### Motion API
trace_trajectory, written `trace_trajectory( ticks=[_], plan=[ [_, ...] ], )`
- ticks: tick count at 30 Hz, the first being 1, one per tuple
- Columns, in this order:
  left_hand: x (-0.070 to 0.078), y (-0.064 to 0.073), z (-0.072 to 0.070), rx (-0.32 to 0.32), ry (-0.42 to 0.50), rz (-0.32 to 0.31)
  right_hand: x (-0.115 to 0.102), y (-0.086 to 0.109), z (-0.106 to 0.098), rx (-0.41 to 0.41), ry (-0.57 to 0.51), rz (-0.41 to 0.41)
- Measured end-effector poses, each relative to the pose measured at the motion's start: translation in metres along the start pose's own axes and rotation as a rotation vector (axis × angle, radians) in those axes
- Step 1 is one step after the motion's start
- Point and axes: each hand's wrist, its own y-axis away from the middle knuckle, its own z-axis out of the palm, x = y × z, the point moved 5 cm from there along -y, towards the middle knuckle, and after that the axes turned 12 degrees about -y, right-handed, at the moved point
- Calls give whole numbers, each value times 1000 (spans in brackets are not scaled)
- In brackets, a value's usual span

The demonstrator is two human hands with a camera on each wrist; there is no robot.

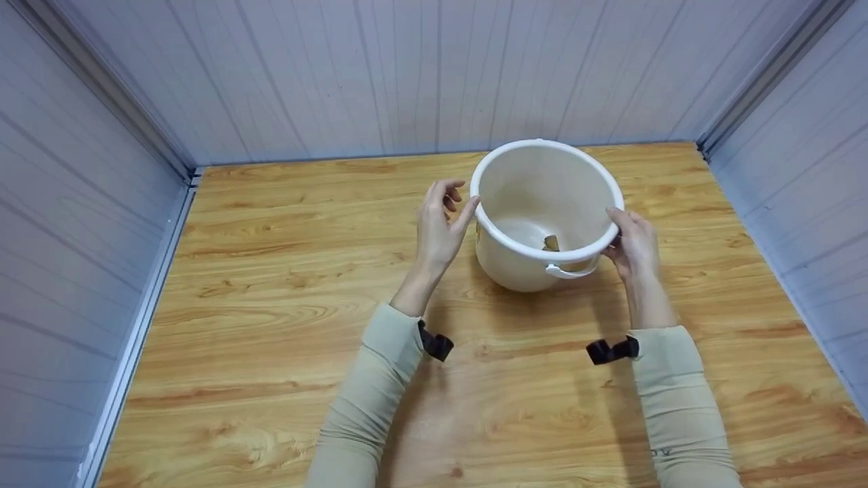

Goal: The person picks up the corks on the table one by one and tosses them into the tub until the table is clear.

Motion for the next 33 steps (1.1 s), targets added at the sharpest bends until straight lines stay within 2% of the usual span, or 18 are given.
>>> trace_trajectory(
  ticks=[7, 13, 22, 33],
  plan=[
    [-15, 3, 1, 17, 8, -34, -1, 0, 0, 18, 8, 3],
    [-34, 6, 4, 12, -2, -68, -2, 1, 0, 41, 8, 11],
    [-60, 6, 7, 47, -37, -110, -1, 0, 0, 36, 27, 10],
    [-88, 8, 22, -13, -112, -213, 1, 0, 1, 40, 27, 3]
  ],
)
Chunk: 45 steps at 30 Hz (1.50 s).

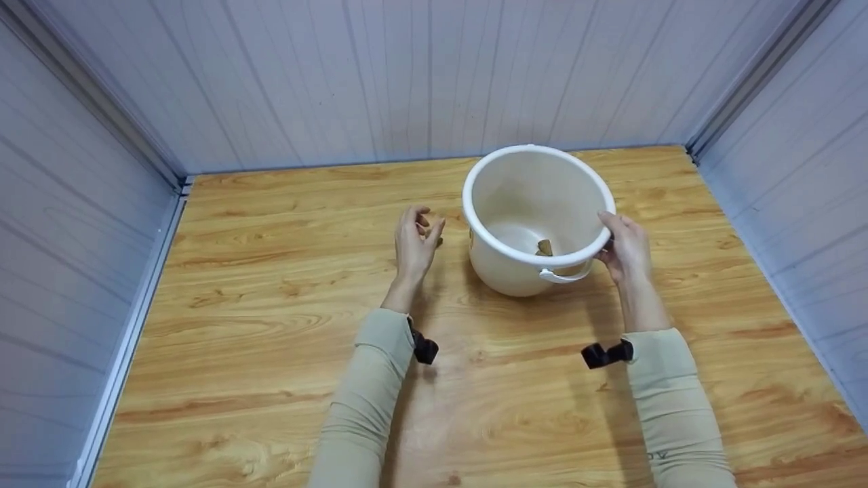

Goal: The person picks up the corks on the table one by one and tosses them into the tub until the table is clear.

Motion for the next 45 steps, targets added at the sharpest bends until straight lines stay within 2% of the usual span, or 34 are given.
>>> trace_trajectory(
  ticks=[11, 19, 30, 45],
  plan=[
    [-27, 2, 19, -107, -66, -117, 1, -1, -3, -13, 5, -6],
    [-40, 4, 28, -157, -133, -143, 3, 0, -6, 7, 7, 6],
    [-58, 5, 34, -198, -218, -192, 4, 0, -1, 3, 17, -7],
    [-62, 2, 44, -226, -218, -246, -1, -1, -1, -9, 16, -23]
  ],
)
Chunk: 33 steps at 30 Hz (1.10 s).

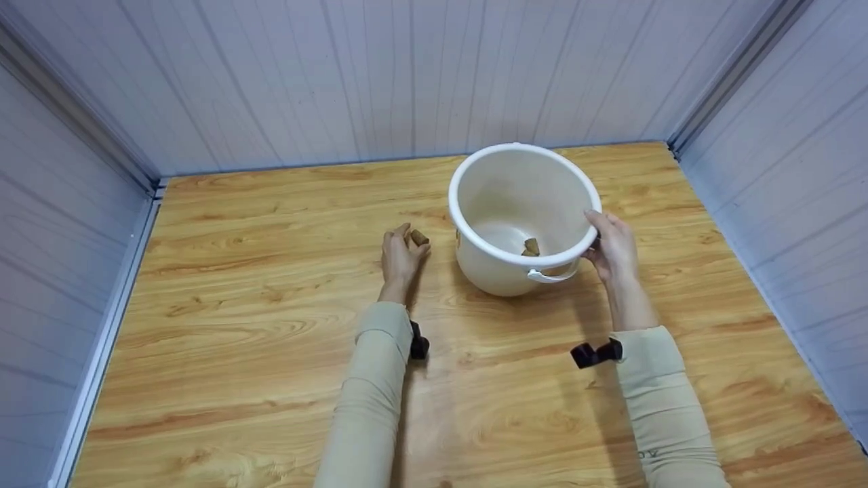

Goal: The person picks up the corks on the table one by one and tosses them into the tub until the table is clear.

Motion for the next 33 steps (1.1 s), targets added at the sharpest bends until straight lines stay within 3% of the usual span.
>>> trace_trajectory(
  ticks=[13, 33],
  plan=[
    [-1, -2, 5, -25, -64, -26, 0, 0, -1, 16, -1, 2],
    [-1, -1, 2, -14, -21, 7, 0, 0, 0, 11, 17, -1]
  ],
)
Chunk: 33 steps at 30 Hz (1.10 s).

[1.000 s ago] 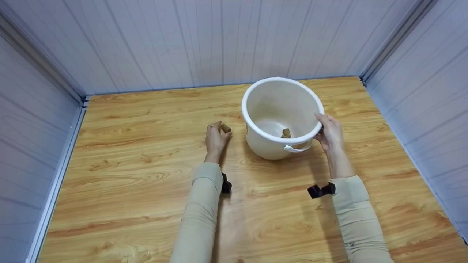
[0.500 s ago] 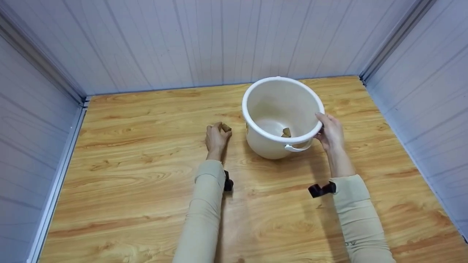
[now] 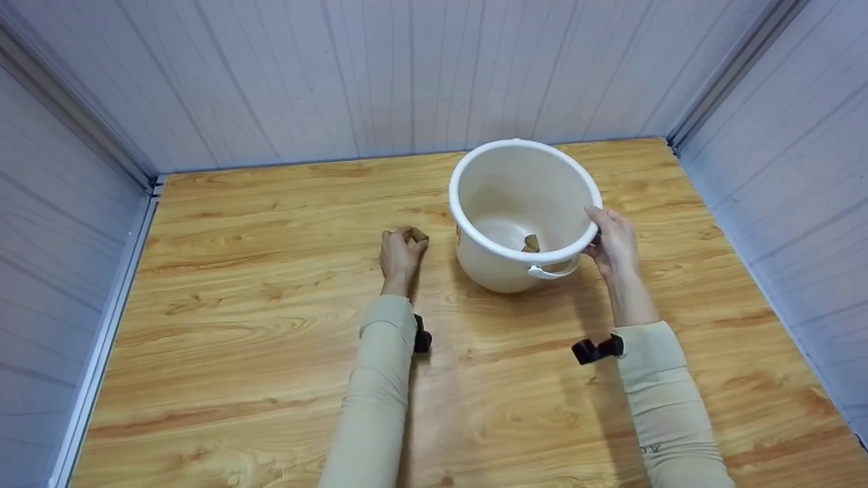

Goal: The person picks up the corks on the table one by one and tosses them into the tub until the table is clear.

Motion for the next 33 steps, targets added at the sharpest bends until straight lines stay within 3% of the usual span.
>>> trace_trajectory(
  ticks=[13, 22, 29, 33],
  plan=[
    [-1, 1, -3, -13, 43, -17, 0, 1, 0, 8, -13, 10],
    [7, 4, -9, 19, 52, 53, -1, 0, 1, 14, -7, 2],
    [7, 9, -14, 12, 96, 48, 0, 0, 1, 16, -15, 21],
    [11, 11, -19, 38, 108, 84, 0, 0, 0, 24, -10, 15]
  ],
)
